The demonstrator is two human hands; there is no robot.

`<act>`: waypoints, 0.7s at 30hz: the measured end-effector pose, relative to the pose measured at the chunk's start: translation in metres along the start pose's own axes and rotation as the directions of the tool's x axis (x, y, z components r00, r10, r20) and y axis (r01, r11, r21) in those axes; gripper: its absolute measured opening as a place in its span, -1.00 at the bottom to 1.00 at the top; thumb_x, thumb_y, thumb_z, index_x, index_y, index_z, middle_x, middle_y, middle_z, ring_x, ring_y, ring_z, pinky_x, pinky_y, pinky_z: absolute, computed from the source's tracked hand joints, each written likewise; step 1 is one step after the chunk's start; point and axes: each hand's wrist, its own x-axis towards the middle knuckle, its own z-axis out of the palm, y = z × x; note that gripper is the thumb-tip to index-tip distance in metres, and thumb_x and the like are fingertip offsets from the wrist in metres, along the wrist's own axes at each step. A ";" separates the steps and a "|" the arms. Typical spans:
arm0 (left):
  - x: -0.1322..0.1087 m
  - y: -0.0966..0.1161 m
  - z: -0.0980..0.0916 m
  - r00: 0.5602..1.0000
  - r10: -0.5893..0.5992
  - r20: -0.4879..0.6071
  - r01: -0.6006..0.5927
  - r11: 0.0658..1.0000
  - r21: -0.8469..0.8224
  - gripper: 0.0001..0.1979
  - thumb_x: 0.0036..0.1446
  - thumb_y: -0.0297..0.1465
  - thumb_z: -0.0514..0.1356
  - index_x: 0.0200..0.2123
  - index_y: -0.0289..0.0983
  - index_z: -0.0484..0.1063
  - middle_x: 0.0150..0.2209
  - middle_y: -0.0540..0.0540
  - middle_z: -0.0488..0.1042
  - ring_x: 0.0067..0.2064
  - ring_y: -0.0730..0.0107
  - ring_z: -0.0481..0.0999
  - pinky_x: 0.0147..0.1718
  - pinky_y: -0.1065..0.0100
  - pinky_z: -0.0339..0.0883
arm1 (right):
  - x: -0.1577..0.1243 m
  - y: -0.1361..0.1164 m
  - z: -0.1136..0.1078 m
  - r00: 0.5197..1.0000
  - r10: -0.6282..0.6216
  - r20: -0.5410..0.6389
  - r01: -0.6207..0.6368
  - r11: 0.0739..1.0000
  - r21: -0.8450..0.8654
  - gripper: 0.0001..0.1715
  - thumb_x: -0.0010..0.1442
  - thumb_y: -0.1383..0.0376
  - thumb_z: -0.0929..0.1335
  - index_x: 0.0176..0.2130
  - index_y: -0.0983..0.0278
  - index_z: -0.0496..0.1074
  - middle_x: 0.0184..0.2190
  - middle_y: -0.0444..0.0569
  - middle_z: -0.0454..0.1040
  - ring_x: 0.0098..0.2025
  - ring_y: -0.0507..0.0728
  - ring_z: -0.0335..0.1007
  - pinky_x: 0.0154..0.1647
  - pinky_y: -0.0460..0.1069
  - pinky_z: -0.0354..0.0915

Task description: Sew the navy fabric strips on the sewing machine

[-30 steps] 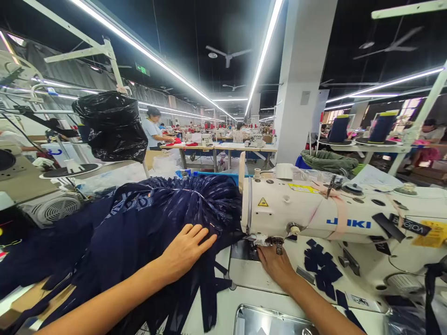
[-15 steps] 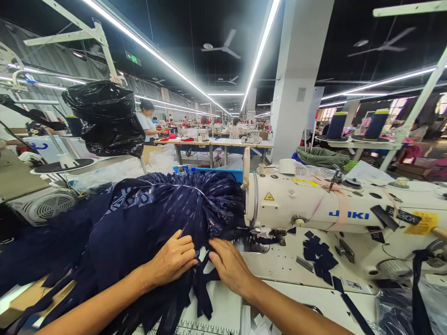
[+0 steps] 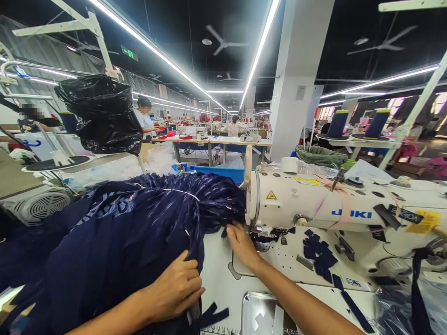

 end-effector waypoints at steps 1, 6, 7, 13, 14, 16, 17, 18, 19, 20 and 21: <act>0.005 0.001 -0.002 0.997 -0.039 -0.060 0.042 0.998 0.039 -0.75 0.08 -0.44 0.12 -0.62 -0.29 0.21 -0.60 0.04 0.27 -0.47 0.41 0.21 -0.27 0.25 0.05 | -0.011 0.000 -0.002 0.998 -0.056 0.021 0.058 0.996 -0.068 -0.55 0.19 0.18 0.11 -0.07 0.32 0.37 0.03 0.10 0.30 0.09 0.18 0.17 0.11 0.10 0.07; 0.031 0.015 -0.019 0.953 -0.132 -0.272 0.198 0.953 0.229 -0.82 0.11 -0.50 0.07 -0.55 -0.30 0.29 -0.38 -0.07 0.34 -0.23 0.27 0.30 -0.10 0.14 0.03 | -0.046 0.000 -0.013 0.944 -0.269 0.190 0.323 0.869 -0.376 -0.69 0.11 0.42 0.22 -0.13 0.29 0.36 -0.16 0.06 0.41 -0.08 0.18 0.28 -0.07 0.05 0.23; 0.037 0.017 -0.019 0.962 -0.106 -0.253 0.170 0.953 0.249 -0.82 0.10 -0.53 0.06 -0.54 -0.30 0.30 -0.41 -0.06 0.34 -0.26 0.29 0.30 -0.07 0.15 0.03 | -0.046 -0.002 -0.013 0.942 -0.278 0.188 0.333 0.839 -0.430 -0.71 0.10 0.44 0.22 -0.16 0.29 0.36 -0.19 0.05 0.42 -0.11 0.18 0.30 -0.12 0.05 0.25; 0.079 0.008 0.009 0.981 -0.146 0.125 0.113 0.964 0.239 -0.85 0.06 -0.61 0.04 -0.50 -0.33 0.30 -0.49 -0.10 0.34 -0.40 0.31 0.33 -0.34 0.28 0.20 | -0.013 -0.018 0.001 0.977 -0.202 0.075 0.195 0.682 -0.705 -0.64 0.08 0.48 0.23 -0.09 0.34 0.33 -0.19 0.14 0.42 -0.24 0.18 0.40 -0.32 -0.01 0.31; 0.083 0.005 0.014 0.966 -0.196 0.169 0.155 0.961 0.230 -0.87 0.06 -0.61 0.04 -0.48 -0.34 0.30 -0.47 -0.12 0.35 -0.39 0.29 0.35 -0.35 0.28 0.21 | -0.007 -0.020 0.003 0.976 -0.197 0.096 0.203 0.654 -0.728 -0.64 0.07 0.51 0.23 -0.11 0.35 0.35 -0.21 0.15 0.43 -0.26 0.18 0.41 -0.35 -0.03 0.31; 0.086 -0.001 0.021 0.935 -0.276 0.222 0.224 0.947 0.232 -0.90 0.05 -0.60 0.04 -0.43 -0.36 0.31 -0.43 -0.16 0.37 -0.37 0.26 0.37 -0.36 0.28 0.23 | 0.003 -0.021 0.007 0.967 -0.204 0.153 0.248 0.615 -0.748 -0.67 0.05 0.56 0.22 -0.21 0.36 0.40 -0.24 0.16 0.44 -0.30 0.18 0.43 -0.38 -0.05 0.30; 0.086 -0.004 0.023 0.925 -0.301 0.233 0.246 0.939 0.239 -0.91 0.04 -0.60 0.05 -0.42 -0.37 0.31 -0.42 -0.17 0.38 -0.36 0.25 0.38 -0.37 0.28 0.24 | 0.006 -0.020 0.008 0.959 -0.219 0.181 0.279 0.601 -0.749 -0.68 0.04 0.58 0.20 -0.26 0.36 0.42 -0.26 0.17 0.45 -0.31 0.17 0.43 -0.39 -0.05 0.30; 0.084 -0.007 0.024 0.918 -0.317 0.239 0.259 0.934 0.247 -0.92 0.02 -0.61 0.06 -0.41 -0.38 0.32 -0.42 -0.17 0.39 -0.36 0.24 0.39 -0.37 0.28 0.24 | 0.008 -0.017 0.008 0.949 -0.237 0.207 0.310 0.589 -0.747 -0.67 0.04 0.60 0.19 -0.29 0.37 0.43 -0.27 0.16 0.45 -0.32 0.18 0.43 -0.39 -0.04 0.30; 0.081 -0.009 0.024 0.912 -0.329 0.244 0.267 0.929 0.255 -0.91 0.00 -0.61 0.07 -0.40 -0.38 0.32 -0.41 -0.17 0.39 -0.35 0.23 0.39 -0.37 0.28 0.25 | 0.007 -0.014 0.007 0.940 -0.254 0.230 0.338 0.578 -0.743 -0.64 0.04 0.62 0.16 -0.30 0.37 0.43 -0.29 0.15 0.46 -0.34 0.18 0.43 -0.39 -0.03 0.30; 0.079 -0.010 0.024 0.909 -0.335 0.250 0.272 0.928 0.254 -0.90 -0.01 -0.61 0.07 -0.37 -0.38 0.32 -0.40 -0.16 0.40 -0.35 0.24 0.40 -0.36 0.28 0.25 | 0.005 -0.010 0.005 0.931 -0.271 0.245 0.361 0.571 -0.737 -0.60 0.03 0.64 0.14 -0.30 0.37 0.43 -0.31 0.13 0.46 -0.35 0.18 0.43 -0.39 -0.03 0.30; 0.076 -0.011 0.024 0.910 -0.328 0.253 0.269 0.933 0.240 -0.85 -0.02 -0.62 0.07 -0.32 -0.39 0.32 -0.38 -0.15 0.40 -0.34 0.24 0.41 -0.35 0.29 0.26 | 0.001 -0.006 0.003 0.924 -0.285 0.255 0.377 0.571 -0.729 -0.57 0.01 0.65 0.12 -0.29 0.36 0.42 -0.34 0.10 0.46 -0.37 0.17 0.43 -0.39 -0.02 0.30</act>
